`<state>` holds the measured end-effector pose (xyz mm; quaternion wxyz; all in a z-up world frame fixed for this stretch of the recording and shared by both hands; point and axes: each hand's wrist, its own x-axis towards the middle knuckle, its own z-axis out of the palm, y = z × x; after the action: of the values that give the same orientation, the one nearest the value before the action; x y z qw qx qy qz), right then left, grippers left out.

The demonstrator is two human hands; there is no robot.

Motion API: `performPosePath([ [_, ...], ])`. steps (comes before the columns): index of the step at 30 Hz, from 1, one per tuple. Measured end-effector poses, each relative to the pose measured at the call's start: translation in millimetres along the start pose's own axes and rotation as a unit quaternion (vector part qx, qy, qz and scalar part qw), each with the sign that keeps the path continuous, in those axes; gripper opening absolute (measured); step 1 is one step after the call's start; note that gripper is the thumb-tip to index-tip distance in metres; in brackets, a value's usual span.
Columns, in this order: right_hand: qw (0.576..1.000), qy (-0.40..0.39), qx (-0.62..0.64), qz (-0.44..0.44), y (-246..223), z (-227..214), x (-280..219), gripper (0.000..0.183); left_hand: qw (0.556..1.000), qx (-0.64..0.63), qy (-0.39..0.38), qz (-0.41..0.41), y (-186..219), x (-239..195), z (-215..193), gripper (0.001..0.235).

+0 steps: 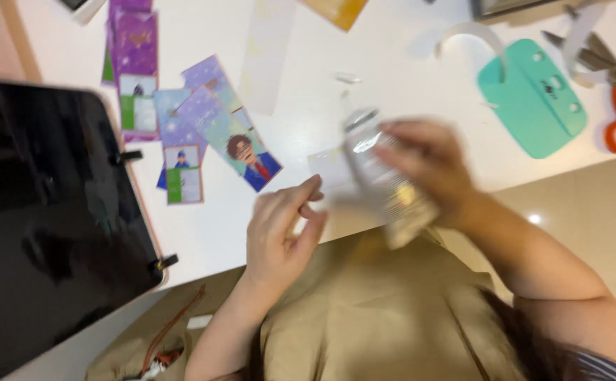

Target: The person applies glue to a white paper strip, folds it, and adheres a printed character bookmark onto it. They then use a green plastic tool to press the bookmark flat and smooth the surface.

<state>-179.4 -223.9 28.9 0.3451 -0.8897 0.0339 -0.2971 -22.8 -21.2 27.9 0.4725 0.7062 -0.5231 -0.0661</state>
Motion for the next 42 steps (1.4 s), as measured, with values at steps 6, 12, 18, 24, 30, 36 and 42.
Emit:
performPosePath([
  [6, 0.983, -0.093, -0.007, -0.158, -24.4, 7.1, 8.1, 0.042, 0.913, -0.367, -0.115, -0.134, 16.5, 19.0, 19.0, 0.047],
  [12, 0.987, -0.101, -0.072, -0.106, 9.4, -41.4, -12.7, 0.063, 0.901, -0.382, -0.109, -0.172, 18.6, 39.2, 25.7, 0.026],
  [18, 0.992, 0.006, -0.127, -0.010, 52.6, -66.4, 19.7, 0.026, 0.946, -0.295, -0.016, -0.131, -17.7, 65.0, 10.8, 0.026],
  [24, 0.976, -0.154, -0.139, 0.068, 53.5, -23.8, 88.0, 0.026, 0.980, -0.111, -0.056, -0.153, -11.2, 89.3, 3.3, 0.066],
  [30, 0.959, -0.209, -0.182, 0.065, 59.0, 3.5, 106.3, 0.016, 0.988, -0.063, -0.057, -0.133, -31.5, 80.3, 12.0, 0.063],
  [36, 0.990, -0.062, 0.103, 0.078, 45.7, -26.8, 103.8, 0.015, 0.990, -0.056, -0.056, -0.114, -32.1, 76.2, 18.5, 0.060],
  [42, 0.841, 0.025, 0.519, 0.148, 27.9, -30.0, 87.0, 0.018, 0.988, -0.115, -0.059, -0.079, -25.8, 77.6, 20.6, 0.066],
])
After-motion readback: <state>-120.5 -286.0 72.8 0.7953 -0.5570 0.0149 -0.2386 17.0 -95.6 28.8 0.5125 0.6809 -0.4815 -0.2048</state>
